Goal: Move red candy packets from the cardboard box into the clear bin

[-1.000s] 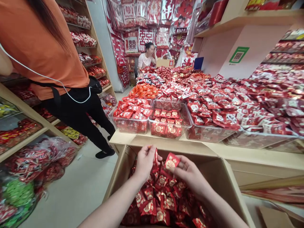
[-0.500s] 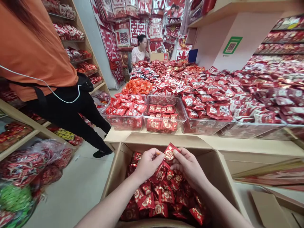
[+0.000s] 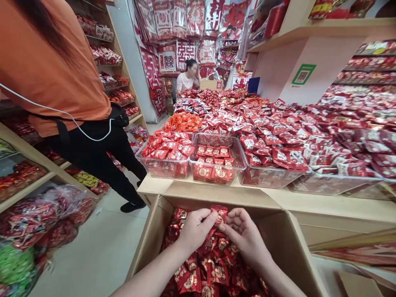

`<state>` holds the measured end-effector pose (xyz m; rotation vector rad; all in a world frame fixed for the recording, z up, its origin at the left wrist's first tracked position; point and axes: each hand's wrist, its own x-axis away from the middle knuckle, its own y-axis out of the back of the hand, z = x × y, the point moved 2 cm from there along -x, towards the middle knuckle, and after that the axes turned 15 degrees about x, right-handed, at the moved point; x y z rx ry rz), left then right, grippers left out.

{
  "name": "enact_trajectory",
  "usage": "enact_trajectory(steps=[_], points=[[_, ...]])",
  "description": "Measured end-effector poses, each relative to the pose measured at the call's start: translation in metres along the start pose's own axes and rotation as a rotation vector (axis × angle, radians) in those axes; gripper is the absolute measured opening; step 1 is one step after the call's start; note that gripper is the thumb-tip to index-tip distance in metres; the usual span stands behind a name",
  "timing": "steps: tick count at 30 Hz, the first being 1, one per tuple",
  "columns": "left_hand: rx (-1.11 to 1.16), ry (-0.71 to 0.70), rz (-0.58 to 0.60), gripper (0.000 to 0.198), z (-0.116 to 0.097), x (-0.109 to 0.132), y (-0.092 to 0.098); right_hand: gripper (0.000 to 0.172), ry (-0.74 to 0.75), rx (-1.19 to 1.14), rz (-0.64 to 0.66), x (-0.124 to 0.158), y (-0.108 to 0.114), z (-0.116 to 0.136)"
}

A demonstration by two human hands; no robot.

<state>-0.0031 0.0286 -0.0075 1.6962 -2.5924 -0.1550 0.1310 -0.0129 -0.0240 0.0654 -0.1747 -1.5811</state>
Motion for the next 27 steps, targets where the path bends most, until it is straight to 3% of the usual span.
enact_trajectory(steps=[8,17,22,24,27], points=[[0.095,0.082,-0.093,0.036,0.004,0.0,0.001,0.021,0.02,0.085,0.007,-0.002,-0.004,-0.001],[0.189,0.14,-0.1,0.038,-0.003,0.001,0.001,0.017,0.067,0.15,-0.039,-0.002,0.0,0.0],[0.194,0.135,-0.118,0.04,-0.005,0.002,0.004,0.016,0.103,0.311,-0.075,-0.002,0.0,-0.003],[0.188,0.126,-0.117,0.041,-0.005,0.002,0.004,0.015,0.144,0.418,-0.128,-0.001,-0.001,-0.001],[0.211,0.093,-0.086,0.04,-0.007,0.003,0.004,0.017,0.32,0.625,-0.209,0.001,-0.003,0.005]])
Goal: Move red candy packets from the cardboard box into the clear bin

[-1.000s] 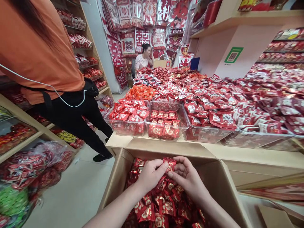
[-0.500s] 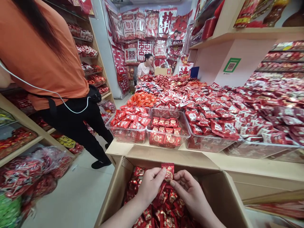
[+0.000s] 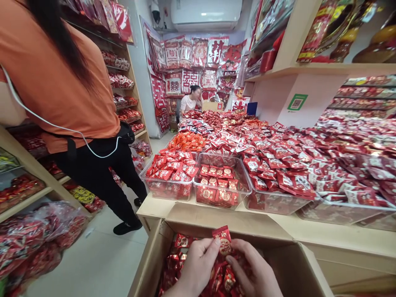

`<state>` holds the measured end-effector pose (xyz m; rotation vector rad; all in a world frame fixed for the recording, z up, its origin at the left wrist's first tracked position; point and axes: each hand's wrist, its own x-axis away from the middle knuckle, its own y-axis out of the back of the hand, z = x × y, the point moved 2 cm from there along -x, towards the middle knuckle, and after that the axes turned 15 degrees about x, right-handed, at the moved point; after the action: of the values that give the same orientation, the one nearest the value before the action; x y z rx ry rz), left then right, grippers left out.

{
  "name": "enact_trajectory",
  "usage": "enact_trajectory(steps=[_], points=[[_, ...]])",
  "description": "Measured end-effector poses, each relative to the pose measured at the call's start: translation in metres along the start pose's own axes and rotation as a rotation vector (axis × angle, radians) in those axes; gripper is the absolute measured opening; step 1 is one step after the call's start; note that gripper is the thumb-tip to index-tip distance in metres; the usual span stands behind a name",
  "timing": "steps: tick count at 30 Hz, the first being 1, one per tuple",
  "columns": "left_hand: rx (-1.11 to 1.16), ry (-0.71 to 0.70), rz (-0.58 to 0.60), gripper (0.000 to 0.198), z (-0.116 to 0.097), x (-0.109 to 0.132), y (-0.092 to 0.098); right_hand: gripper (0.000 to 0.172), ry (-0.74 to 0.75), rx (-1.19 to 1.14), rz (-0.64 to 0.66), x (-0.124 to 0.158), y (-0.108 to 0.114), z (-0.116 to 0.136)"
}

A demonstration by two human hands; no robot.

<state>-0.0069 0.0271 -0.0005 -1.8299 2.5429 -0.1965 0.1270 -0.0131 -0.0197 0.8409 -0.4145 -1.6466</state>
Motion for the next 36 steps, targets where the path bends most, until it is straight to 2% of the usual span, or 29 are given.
enact_trajectory(steps=[3,5,7,11,14,16,18,20,22,24,27,30,36], points=[[0.029,-0.019,0.024,0.038,-0.001,0.001,-0.001,0.025,0.149,0.181,-0.019,0.0,-0.001,0.003],[0.061,0.001,0.035,0.038,-0.001,0.0,-0.001,0.029,0.193,0.299,-0.044,0.0,-0.001,0.004],[0.131,0.032,0.035,0.037,-0.001,0.0,-0.001,0.034,0.312,0.417,-0.073,-0.002,0.002,0.006],[0.348,0.201,-0.035,0.035,0.001,0.003,0.0,0.041,0.661,0.604,0.002,-0.003,0.013,0.017],[0.447,0.328,-0.033,0.038,-0.001,0.007,-0.001,0.037,0.751,0.682,0.036,-0.005,0.026,0.024],[0.462,0.312,-0.002,0.039,-0.005,0.009,-0.001,0.034,0.766,0.692,0.044,-0.013,0.038,0.028],[0.447,0.27,0.017,0.04,-0.009,0.01,0.0,0.029,0.737,0.682,-0.004,-0.035,0.052,0.032],[0.414,0.253,0.039,0.041,-0.01,0.011,0.001,0.023,0.649,0.709,-0.075,-0.072,0.066,0.034],[0.353,0.252,0.072,0.041,-0.01,0.011,0.001,0.024,0.523,0.837,-0.088,-0.118,0.074,0.033],[0.255,0.207,0.099,0.041,-0.009,0.012,0.001,0.028,0.387,1.06,-0.025,-0.165,0.073,0.028],[0.103,0.092,0.09,0.039,-0.009,0.012,0.0,0.025,0.331,1.345,0.149,-0.215,0.058,0.017],[0.037,0.026,0.086,0.041,-0.01,0.013,-0.001,0.025,0.384,1.409,0.247,-0.231,0.04,0.004],[0.033,0.027,0.127,0.037,-0.01,0.016,-0.002,0.026,0.376,1.426,0.373,-0.228,0.02,-0.022]])
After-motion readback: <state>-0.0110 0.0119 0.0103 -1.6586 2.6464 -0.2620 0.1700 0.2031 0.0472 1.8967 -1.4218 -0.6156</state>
